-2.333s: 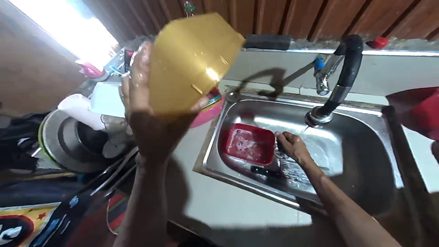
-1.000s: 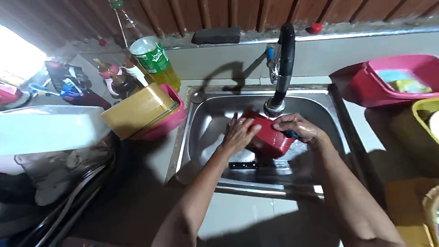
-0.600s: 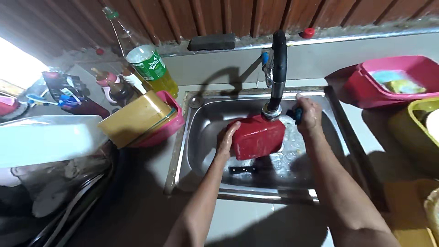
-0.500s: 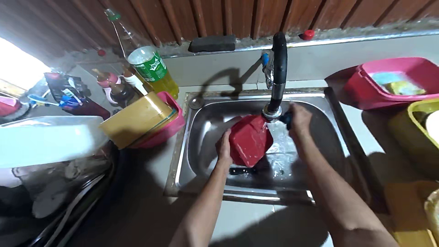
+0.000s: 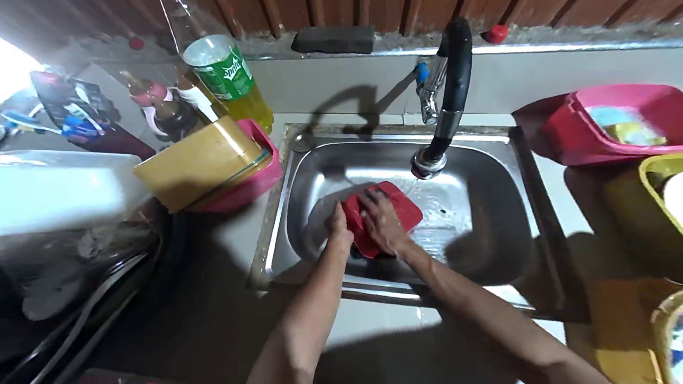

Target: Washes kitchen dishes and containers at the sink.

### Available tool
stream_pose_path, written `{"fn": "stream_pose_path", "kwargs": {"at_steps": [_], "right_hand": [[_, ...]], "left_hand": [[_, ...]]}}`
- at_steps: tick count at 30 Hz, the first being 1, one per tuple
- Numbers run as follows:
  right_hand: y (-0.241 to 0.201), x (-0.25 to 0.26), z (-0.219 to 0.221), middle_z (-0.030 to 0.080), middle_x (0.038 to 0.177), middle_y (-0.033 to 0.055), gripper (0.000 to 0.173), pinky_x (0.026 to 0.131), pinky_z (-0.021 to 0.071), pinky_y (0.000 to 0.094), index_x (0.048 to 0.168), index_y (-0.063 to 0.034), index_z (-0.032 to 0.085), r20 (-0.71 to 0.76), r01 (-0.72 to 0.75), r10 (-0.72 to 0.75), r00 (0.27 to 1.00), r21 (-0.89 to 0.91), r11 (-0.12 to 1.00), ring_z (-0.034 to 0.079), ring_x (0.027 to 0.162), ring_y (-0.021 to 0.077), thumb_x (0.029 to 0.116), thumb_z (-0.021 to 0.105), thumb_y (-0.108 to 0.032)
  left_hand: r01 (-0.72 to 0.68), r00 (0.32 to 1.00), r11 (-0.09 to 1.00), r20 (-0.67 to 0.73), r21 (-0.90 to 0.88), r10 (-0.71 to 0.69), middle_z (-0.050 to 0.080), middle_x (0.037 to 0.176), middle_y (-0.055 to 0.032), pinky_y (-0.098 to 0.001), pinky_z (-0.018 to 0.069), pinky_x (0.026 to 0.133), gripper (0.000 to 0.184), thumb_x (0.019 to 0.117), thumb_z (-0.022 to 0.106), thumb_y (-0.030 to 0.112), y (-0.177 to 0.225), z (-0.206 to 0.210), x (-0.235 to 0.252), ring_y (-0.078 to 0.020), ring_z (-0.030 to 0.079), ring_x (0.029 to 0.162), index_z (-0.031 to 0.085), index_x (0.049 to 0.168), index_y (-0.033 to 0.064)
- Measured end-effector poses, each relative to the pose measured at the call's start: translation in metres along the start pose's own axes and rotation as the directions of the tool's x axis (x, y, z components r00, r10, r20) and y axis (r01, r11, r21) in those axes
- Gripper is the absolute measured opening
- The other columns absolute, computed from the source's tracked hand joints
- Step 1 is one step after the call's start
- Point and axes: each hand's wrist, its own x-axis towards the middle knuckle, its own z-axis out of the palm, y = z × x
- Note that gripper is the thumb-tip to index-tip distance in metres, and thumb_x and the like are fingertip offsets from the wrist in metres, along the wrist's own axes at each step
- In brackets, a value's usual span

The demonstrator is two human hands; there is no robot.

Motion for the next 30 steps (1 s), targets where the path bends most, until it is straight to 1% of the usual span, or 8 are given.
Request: {"fn": "stream_pose_path", "kwargs": {"at_steps": [3,7,11,16,20,23,25,30], "right_hand": [[0.024,0.006,-0.003,0.041,0.16,0.0179,0.048,0.124,0.028,0.0527,0.151,-0.009,0.051,-0.021,0.01,-0.011,1.0,-0.028,1.0,0.034,0.151,0.0344,0.1092,0.039,-0.029],[0.036,0.035,-0.02,0.04,0.156,0.028,0.051,0.119,0.0314,0.0611,0.148,-0.0018,0.05,-0.095,-0.178,0.169,0.981,-0.095,0.979,0.037,0.147,0.0448,0.1092,0.04,-0.033],[-0.019,0.0,-0.004,0.035,0.164,0.0174,0.049,0.127,0.0242,0.0476,0.153,-0.0043,0.047,0.104,0.053,-0.069,0.992,0.153,0.987,0.028,0.155,0.0305,0.1094,0.039,-0.026],[0.043,-0.031,-0.027,0.055,0.147,0.017,0.03,0.122,0.0345,0.0424,0.121,0.002,0.068,0.103,0.206,-0.25,0.963,0.318,0.925,0.043,0.146,0.0266,0.1017,0.049,-0.009],[0.062,-0.001,-0.039,0.048,0.152,0.0248,0.035,0.121,0.0342,0.0539,0.134,0.0028,0.062,-0.041,-0.005,0.008,0.999,0.078,0.997,0.041,0.146,0.0377,0.1012,0.054,-0.007],[0.022,-0.003,-0.018,0.039,0.16,0.0224,0.042,0.126,0.0255,0.0491,0.144,0.0006,0.055,0.076,0.094,-0.099,0.992,0.064,0.994,0.03,0.153,0.0344,0.1053,0.049,-0.016],[0.01,-0.006,-0.014,0.046,0.155,0.0211,0.038,0.125,0.0286,0.0469,0.138,0.0004,0.059,0.096,0.168,-0.177,0.979,0.096,0.981,0.037,0.15,0.0331,0.1046,0.048,-0.013],[0.045,0.0,-0.056,0.065,0.123,0.0255,0.04,0.102,0.0487,0.0586,0.131,-0.0003,0.062,-0.208,-0.27,0.311,0.927,0.206,0.941,0.063,0.117,0.0401,0.1094,0.044,-0.028]], "left_hand": [[0.006,1.0,1.0,0.027,0.012,-0.006,0.059,0.131,-0.0251,-0.0555,0.0499,0.097,0.053,0.1057,0.054,0.042,-0.005,-0.001,0.002,-0.0364,0.058,0.119,0.056,0.134,-0.0026],[0.032,0.998,0.999,0.05,-0.025,-0.031,0.055,0.138,-0.0256,-0.0585,0.048,0.101,0.059,0.1073,0.048,0.047,-0.01,0.008,-0.004,-0.0382,0.055,0.126,0.052,0.139,-0.0022],[-0.023,0.999,1.0,-0.03,0.012,0.023,0.059,0.13,-0.0262,-0.0572,0.0485,0.098,0.054,0.107,0.051,0.043,-0.002,-0.001,-0.003,-0.0377,0.057,0.119,0.057,0.132,-0.0049],[-0.001,1.0,0.999,-0.022,0.04,0.001,0.057,0.134,-0.0265,-0.0586,0.0483,0.098,0.054,0.1045,0.057,0.04,0.001,-0.003,0.003,-0.0387,0.056,0.123,0.055,0.134,-0.0042],[0.044,0.998,0.998,0.04,-0.033,-0.042,0.053,0.141,-0.0253,-0.0599,0.0468,0.101,0.058,0.1074,0.047,0.046,-0.009,0.005,0.002,-0.0387,0.053,0.128,0.05,0.141,-0.0012],[-0.004,0.999,0.999,0.054,-0.036,0.006,0.052,0.143,-0.0251,-0.0583,0.0456,0.104,0.058,0.1085,0.047,0.044,-0.003,-0.006,0.005,-0.0374,0.052,0.13,0.048,0.143,-0.002],[-0.034,0.997,0.999,0.07,0.003,0.034,0.056,0.138,-0.0238,-0.0567,0.0479,0.102,0.054,0.1079,0.049,0.041,0.007,-0.012,0.007,-0.0358,0.056,0.126,0.051,0.14,-0.0019],[-0.219,0.968,0.975,0.133,0.033,0.213,0.067,0.116,-0.0221,-0.0528,0.0545,0.09,0.044,0.1052,0.055,0.038,0.021,-0.008,-0.008,-0.0319,0.065,0.106,0.064,0.12,-0.0027]]}}
